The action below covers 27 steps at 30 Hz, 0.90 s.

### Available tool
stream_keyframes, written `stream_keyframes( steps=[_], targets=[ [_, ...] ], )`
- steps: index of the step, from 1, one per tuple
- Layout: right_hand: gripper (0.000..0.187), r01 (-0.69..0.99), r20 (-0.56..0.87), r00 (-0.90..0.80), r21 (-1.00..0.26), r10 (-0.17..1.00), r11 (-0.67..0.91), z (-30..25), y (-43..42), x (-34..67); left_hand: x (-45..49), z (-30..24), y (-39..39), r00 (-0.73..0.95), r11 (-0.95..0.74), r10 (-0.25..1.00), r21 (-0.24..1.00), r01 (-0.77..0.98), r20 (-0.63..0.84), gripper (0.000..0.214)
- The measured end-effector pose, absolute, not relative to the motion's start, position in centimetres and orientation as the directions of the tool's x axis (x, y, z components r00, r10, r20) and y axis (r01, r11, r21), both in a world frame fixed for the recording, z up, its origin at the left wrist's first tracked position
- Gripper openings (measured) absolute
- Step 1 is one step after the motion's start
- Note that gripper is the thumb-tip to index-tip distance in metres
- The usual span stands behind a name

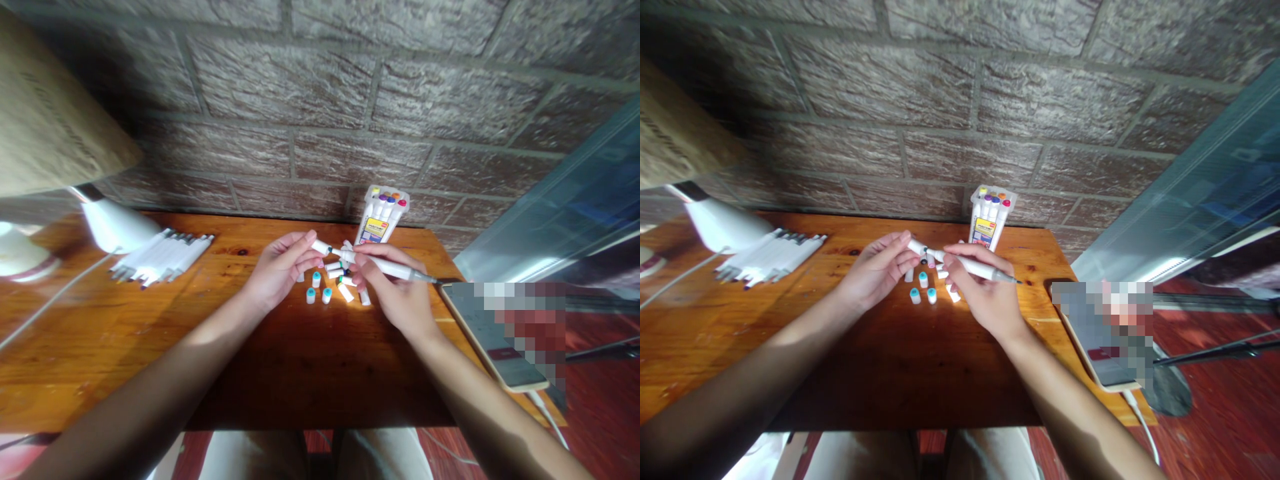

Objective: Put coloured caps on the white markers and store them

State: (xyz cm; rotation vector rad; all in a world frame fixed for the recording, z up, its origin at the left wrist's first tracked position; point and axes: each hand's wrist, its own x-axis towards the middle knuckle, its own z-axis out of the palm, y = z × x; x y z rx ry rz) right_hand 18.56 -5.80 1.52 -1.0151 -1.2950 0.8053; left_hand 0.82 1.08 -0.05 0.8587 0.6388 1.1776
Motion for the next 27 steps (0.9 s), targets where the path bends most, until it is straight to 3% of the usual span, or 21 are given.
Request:
stream_keyframes(
  steps=[5, 17, 27],
  targets=[
    [0.017, 0.026, 0.343, 0.087, -0.939, 0.935, 0.342, 1.14, -5.83, 18.25, 0.9, 0.12, 0.85, 0.286, 0.132, 0.958, 0.852, -0.506, 0.022, 0.034],
    [0.02, -0.039, 0.257, 0.209, -0.962, 0.943, 0.271, 1.48, -5.69, 18.31, 0.83, -0.33, 1.3, 0.256, 0.158, 0.967, 0.821, -0.549, -0.015, 0.033],
    [0.015, -0.065, 0.316, 0.195, -0.941, 0.929, 0.333, 1.9, -5.84, 18.37, 0.79, -0.15, 1.37, 0.241, 0.176, 0.97, 0.797, -0.577, -0.04, 0.033]
  ],
)
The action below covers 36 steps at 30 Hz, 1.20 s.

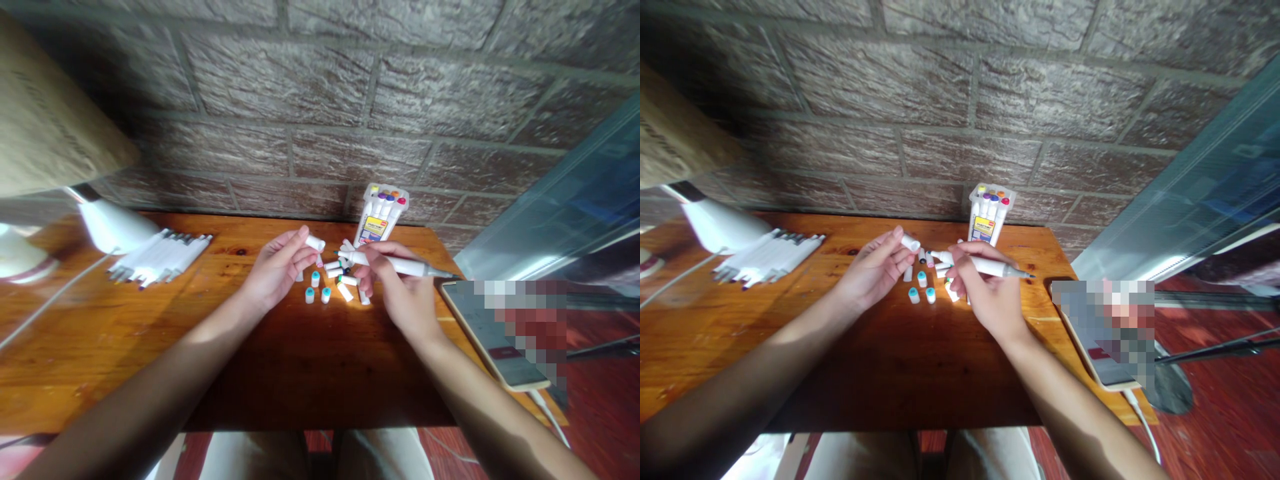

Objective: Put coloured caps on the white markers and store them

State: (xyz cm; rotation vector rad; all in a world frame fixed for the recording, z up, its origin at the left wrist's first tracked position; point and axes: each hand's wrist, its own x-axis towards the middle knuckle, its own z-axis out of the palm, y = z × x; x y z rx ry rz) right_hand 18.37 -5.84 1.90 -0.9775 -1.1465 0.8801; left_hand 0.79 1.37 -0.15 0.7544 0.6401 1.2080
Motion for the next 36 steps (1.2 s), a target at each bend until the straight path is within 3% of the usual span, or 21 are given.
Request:
stream_keyframes(
  steps=[10, 17, 26, 36],
  targets=[
    [0.021, -0.043, 0.346, 0.13, -0.934, 0.929, 0.354, 1.37, -5.74, 18.36, 0.84, -0.39, 1.32, 0.272, 0.151, 0.962, 0.815, -0.56, 0.008, 0.03],
    [0.022, 0.074, 0.385, 0.088, -0.922, 0.919, 0.38, 1.19, -5.88, 18.11, 1.0, -0.24, 1.0, 0.252, 0.085, 0.966, 0.846, -0.526, 0.059, 0.033],
    [0.023, 0.048, 0.245, 0.225, -0.969, 0.943, 0.241, 1.44, -5.39, 18.36, 1.16, -0.37, 1.08, 0.144, 0.047, 0.989, 0.849, -0.526, 0.035, 0.033],
    [0.017, 0.0, 0.254, 0.244, -0.965, 0.936, 0.262, 2.0, -5.27, 18.69, 0.89, 0.06, 1.22, 0.154, 0.088, 0.988, 0.837, -0.54, -0.005, 0.032]
  ],
)
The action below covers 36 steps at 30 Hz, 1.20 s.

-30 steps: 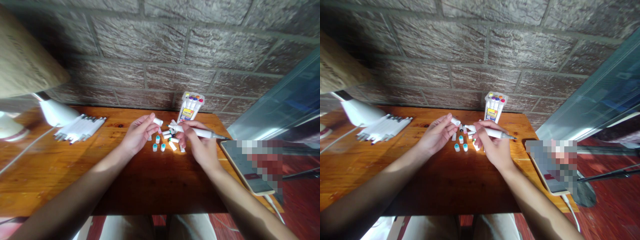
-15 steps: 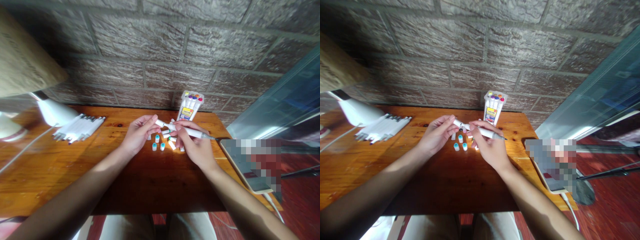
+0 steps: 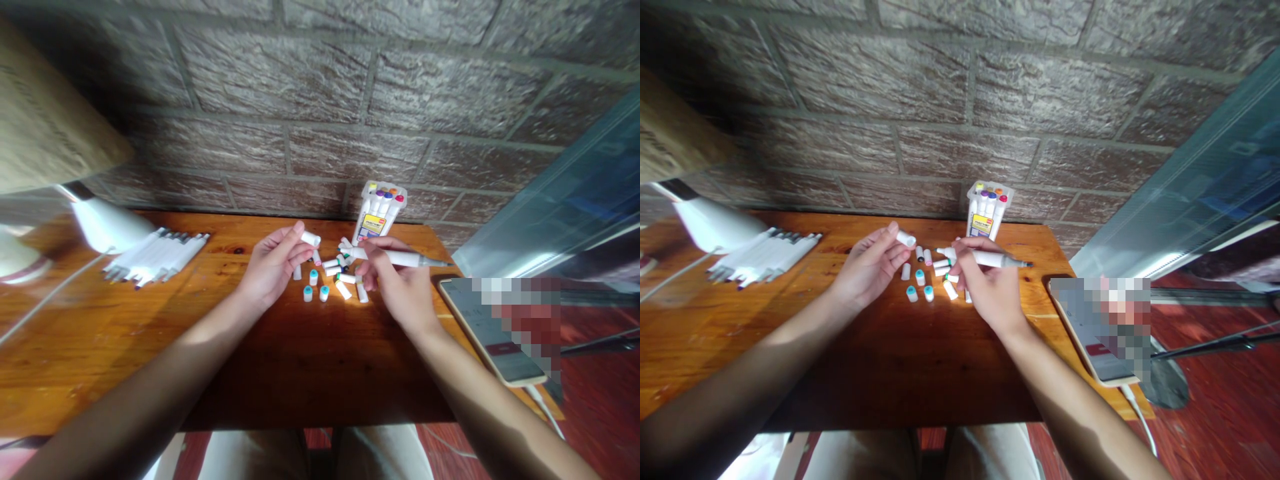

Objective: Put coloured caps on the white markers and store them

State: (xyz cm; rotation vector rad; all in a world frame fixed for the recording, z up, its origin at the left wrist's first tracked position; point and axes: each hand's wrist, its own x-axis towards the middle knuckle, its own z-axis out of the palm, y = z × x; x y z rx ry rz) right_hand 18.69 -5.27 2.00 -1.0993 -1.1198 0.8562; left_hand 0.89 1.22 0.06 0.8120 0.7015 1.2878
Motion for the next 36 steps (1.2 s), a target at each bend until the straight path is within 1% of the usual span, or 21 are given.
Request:
stream_keyframes(
  steps=[7, 10, 12, 14, 16, 19, 22, 25, 28, 30, 32, 36],
  targets=[
    [0.015, -0.021, 0.266, 0.256, -0.96, 0.929, 0.281, 1.6, -4.9, 19.1, 0.8, 0.2, 1.2, 0.163, 0.107, 0.986, 0.841, -0.53, -0.023, 0.029],
    [0.018, -0.113, 0.25, 0.253, -0.952, 0.935, 0.285, 1.4, -4.4, 19.4, 0.6, 0.1, 1.4, 0.182, 0.114, 0.983, 0.841, -0.529, -0.019, 0.025],
    [0.021, -0.231, 0.186, 0.249, -0.942, 0.95, 0.245, 1.4, -4.1, 19.6, 0.5, 0.0, 1.6, 0.196, 0.115, 0.981, 0.839, -0.531, -0.011, 0.023],
    [0.028, -0.34, 0.092, 0.241, -0.925, 0.966, 0.173, 1.6, -3.7, 19.7, 0.3, -0.1, 1.8, 0.204, 0.107, 0.979, 0.839, -0.533, 0.004, 0.024],
    [0.037, -0.405, 0.017, 0.219, -0.908, 0.976, 0.106, 1.8, -3.4, 19.9, 0.2, -0.3, 2.0, 0.205, 0.085, 0.978, 0.849, -0.521, 0.028, 0.026],
    [0.044, -0.443, -0.01, 0.183, -0.893, 0.983, 0.073, 1.9, -3.2, 20.0, 0.0, -0.4, 2.0, 0.192, -0.011, 0.976, 0.904, -0.427, 0.103, 0.035],
    [0.042, -0.451, -0.013, 0.168, -0.89, 0.986, 0.065, 1.7, -3.2, 20.1, 0.1, -0.7, 1.7, 0.201, -0.172, 0.955, 0.957, -0.233, 0.22, 0.04],
    [0.037, -0.453, -0.028, 0.153, -0.89, 0.988, 0.044, 1.5, -3.1, 20.0, 0.4, -1.2, 1.2, 0.256, -0.298, 0.917, 0.952, -0.066, 0.305, 0.039],
    [0.036, -0.46, -0.036, 0.138, -0.887, 0.99, 0.032, 1.5, -3.0, 20.1, 0.4, -1.6, 0.9, 0.343, -0.376, 0.877, 0.925, 0.055, 0.336, 0.038],
    [0.035, -0.458, -0.034, 0.139, -0.888, 0.99, 0.034, 1.6, -3.0, 20.2, 0.3, -1.7, 0.9, 0.398, -0.388, 0.859, 0.917, 0.093, 0.322, 0.034],
    [0.035, -0.452, -0.026, 0.141, -0.891, 0.99, 0.041, 1.6, -3.0, 20.3, 0.1, -1.8, 1.2, 0.45, -0.393, 0.837, 0.915, 0.096, 0.312, 0.029],
    [0.037, -0.45, -0.013, 0.142, -0.892, 0.99, 0.052, 1.7, -3.0, 20.4, -0.1, -1.9, 1.7, 0.541, -0.397, 0.787, 0.915, 0.074, 0.297, 0.03]
  ],
)
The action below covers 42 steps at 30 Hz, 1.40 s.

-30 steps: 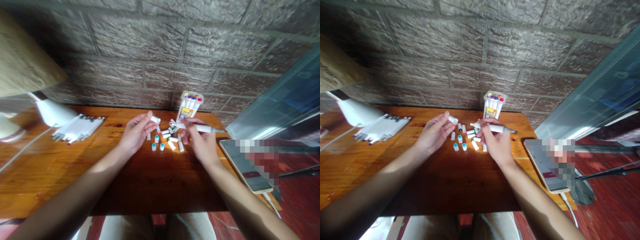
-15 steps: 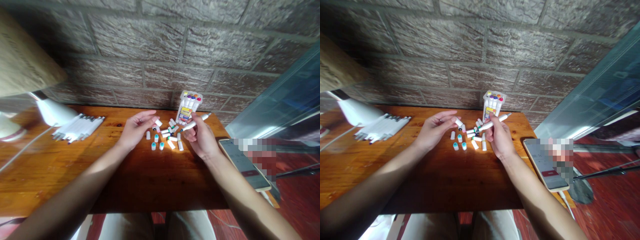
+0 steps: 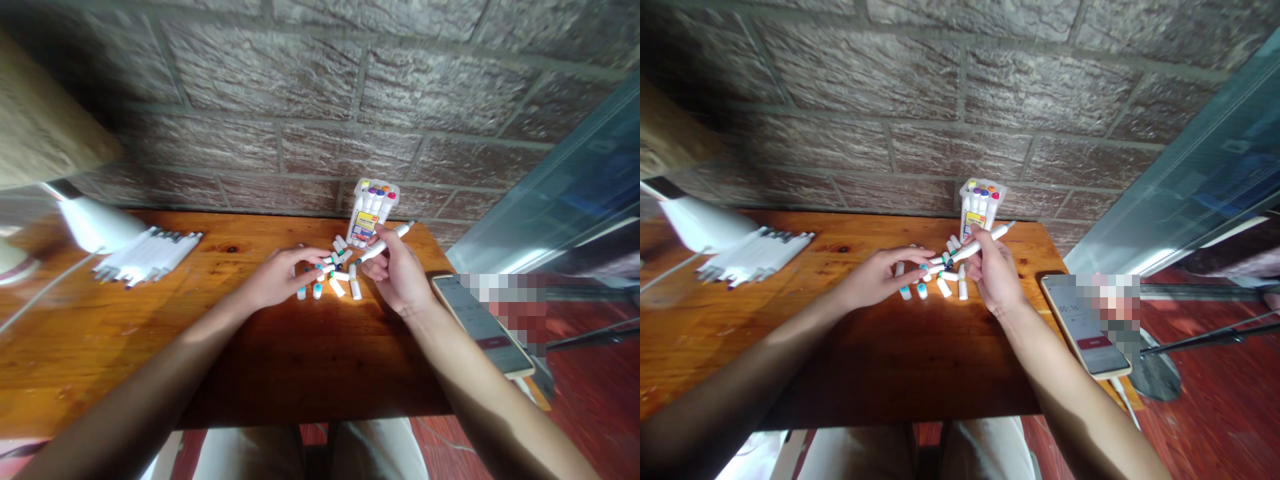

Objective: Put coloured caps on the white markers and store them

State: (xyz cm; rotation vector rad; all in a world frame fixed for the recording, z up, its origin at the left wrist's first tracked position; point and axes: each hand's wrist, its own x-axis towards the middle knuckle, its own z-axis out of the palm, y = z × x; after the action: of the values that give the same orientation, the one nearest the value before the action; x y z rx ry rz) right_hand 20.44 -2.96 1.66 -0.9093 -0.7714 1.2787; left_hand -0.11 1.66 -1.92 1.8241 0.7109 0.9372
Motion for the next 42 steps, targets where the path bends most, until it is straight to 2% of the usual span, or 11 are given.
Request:
stream_keyframes(
  steps=[4, 7, 18, 22, 27, 31, 34, 37, 40, 42],
  targets=[
    [0.037, -0.471, -0.033, 0.127, -0.882, 0.991, 0.031, 1.5, -2.9, 20.6, 0.0, -2.2, 1.8, 0.616, -0.436, 0.741, 0.89, 0.137, 0.268, 0.018],
    [0.035, -0.484, -0.048, 0.098, -0.875, 0.994, 0.006, 1.3, -2.8, 20.6, 0.0, -2.2, 1.7, 0.641, -0.494, 0.714, 0.852, 0.176, 0.281, 0.019],
    [0.037, -0.398, -0.019, 0.08, -0.917, 0.997, 0.014, 1.2, -2.8, 20.7, 0.0, -1.9, 1.6, 0.617, -0.474, 0.731, 0.867, 0.153, 0.291, 0.021],
    [0.038, -0.422, -0.012, 0.114, -0.906, 0.993, 0.037, 1.3, -2.7, 20.8, 0.0, -1.8, 1.4, 0.58, -0.431, 0.772, 0.885, 0.178, 0.259, 0.026],
    [0.038, -0.437, -0.02, 0.147, -0.898, 0.989, 0.047, 1.3, -2.5, 20.8, 0.0, -1.0, 1.3, 0.5, -0.386, 0.816, 0.917, 0.097, 0.29, 0.025],
    [0.045, -0.321, -0.044, 0.054, -0.947, 0.998, -0.025, 1.0, -2.9, 20.8, -0.1, -0.3, 1.4, 0.402, -0.326, 0.87, 0.945, 0.037, 0.284, 0.03],
    [0.051, -0.087, -0.067, -0.137, -0.993, 0.988, -0.079, 0.8, -3.6, 20.5, -0.3, -0.1, 1.5, 0.372, -0.271, 0.893, 0.963, -0.003, 0.252, 0.038],
    [0.049, 0.089, 0.035, -0.254, -0.994, 0.966, 0.06, 0.7, -4.3, 19.7, -0.6, 0.1, 1.4, 0.466, -0.206, 0.863, 0.978, -0.03, 0.196, 0.04],
    [0.042, 0.102, 0.151, -0.317, -0.976, 0.936, 0.192, 0.6, -4.7, 18.8, -0.8, 0.1, 1.1, 0.581, -0.113, 0.807, 0.993, -0.022, 0.104, 0.038],
    [0.035, 0.092, 0.159, -0.347, -0.975, 0.924, 0.202, 0.4, -4.9, 18.4, -0.7, 0.1, 0.9, 0.623, -0.068, 0.779, 0.998, -0.015, 0.062, 0.036]
  ],
)
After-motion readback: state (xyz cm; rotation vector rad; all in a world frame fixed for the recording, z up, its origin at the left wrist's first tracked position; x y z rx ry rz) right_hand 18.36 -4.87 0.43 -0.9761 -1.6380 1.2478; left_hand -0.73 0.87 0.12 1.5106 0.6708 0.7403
